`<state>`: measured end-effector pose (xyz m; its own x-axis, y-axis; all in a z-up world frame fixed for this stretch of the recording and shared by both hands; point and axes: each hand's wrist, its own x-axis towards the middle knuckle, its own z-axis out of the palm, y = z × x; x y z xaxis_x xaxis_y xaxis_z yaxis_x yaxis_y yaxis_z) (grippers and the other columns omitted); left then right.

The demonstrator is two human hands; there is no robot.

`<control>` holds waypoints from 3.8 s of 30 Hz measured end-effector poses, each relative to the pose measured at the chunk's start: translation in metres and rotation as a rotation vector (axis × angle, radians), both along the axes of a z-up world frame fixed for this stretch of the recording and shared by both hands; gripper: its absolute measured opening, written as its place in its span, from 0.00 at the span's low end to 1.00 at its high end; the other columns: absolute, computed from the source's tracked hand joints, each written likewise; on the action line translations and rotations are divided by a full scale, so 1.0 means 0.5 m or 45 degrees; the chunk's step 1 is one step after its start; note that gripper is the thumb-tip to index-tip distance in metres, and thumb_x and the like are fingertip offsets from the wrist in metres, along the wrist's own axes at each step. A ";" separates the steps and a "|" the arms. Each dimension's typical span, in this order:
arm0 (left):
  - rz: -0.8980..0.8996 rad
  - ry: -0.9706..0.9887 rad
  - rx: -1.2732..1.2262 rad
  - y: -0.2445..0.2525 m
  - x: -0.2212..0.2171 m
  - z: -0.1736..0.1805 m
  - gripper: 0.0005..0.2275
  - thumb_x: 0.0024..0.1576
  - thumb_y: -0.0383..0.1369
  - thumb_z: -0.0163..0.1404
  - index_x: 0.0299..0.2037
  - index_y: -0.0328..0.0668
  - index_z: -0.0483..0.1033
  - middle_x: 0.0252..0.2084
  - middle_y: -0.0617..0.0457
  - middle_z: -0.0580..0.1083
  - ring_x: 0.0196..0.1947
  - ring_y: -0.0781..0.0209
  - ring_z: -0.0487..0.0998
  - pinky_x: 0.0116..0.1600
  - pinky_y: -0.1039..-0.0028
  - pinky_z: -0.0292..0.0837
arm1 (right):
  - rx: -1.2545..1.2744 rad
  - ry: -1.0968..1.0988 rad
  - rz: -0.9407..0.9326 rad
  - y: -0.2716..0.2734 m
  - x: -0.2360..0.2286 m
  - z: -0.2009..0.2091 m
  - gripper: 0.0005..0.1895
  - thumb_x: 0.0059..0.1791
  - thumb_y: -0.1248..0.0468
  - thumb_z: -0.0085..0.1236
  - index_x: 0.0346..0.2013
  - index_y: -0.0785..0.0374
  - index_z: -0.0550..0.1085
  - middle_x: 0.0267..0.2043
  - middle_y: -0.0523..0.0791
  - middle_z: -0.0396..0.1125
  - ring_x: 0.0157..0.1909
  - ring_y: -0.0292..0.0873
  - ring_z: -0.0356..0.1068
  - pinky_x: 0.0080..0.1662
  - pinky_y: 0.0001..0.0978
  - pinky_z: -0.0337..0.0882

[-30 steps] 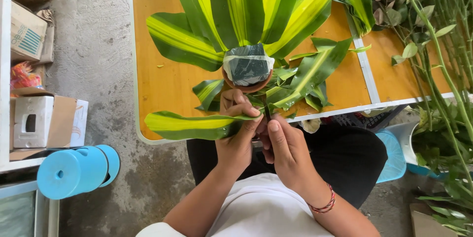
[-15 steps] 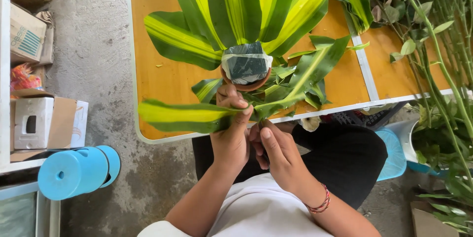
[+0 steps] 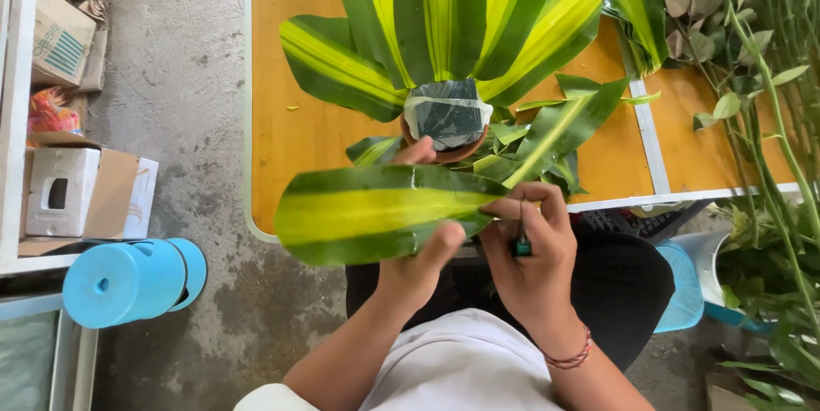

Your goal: The person trims the edges of large variegated leaves using a utility knife. They hold the leaves in one hand and carefully cut the tips and sides with the other, placing the trimmed pieces on the table.

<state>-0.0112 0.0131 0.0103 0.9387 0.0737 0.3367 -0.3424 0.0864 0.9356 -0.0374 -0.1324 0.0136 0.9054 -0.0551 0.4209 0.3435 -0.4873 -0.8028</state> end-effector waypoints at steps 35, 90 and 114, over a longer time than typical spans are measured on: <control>0.033 0.554 -0.439 0.008 0.017 -0.086 0.16 0.52 0.32 0.63 0.48 0.40 0.78 0.46 0.51 0.81 0.48 0.55 0.82 0.56 0.65 0.78 | -0.124 0.404 0.067 -0.029 0.033 0.012 0.08 0.50 0.66 0.62 0.43 0.61 0.76 0.45 0.43 0.74 0.19 0.35 0.68 0.27 0.27 0.67; 0.405 0.903 -0.059 0.285 0.313 -0.140 0.02 0.57 0.27 0.56 0.35 0.37 0.76 0.30 0.53 0.74 0.30 0.62 0.72 0.36 0.71 0.68 | -0.284 0.210 0.182 0.067 -0.006 -0.070 0.04 0.52 0.66 0.62 0.34 0.60 0.75 0.30 0.40 0.69 0.23 0.35 0.59 0.31 0.28 0.62; -0.240 -0.089 -0.337 0.035 0.020 -0.001 0.52 0.53 0.41 0.65 0.76 0.48 0.31 0.60 0.42 0.74 0.67 0.49 0.74 0.76 0.58 0.67 | 0.082 0.154 -0.064 -0.007 -0.017 -0.029 0.09 0.51 0.70 0.63 0.45 0.67 0.74 0.25 0.44 0.68 0.24 0.34 0.65 0.31 0.25 0.65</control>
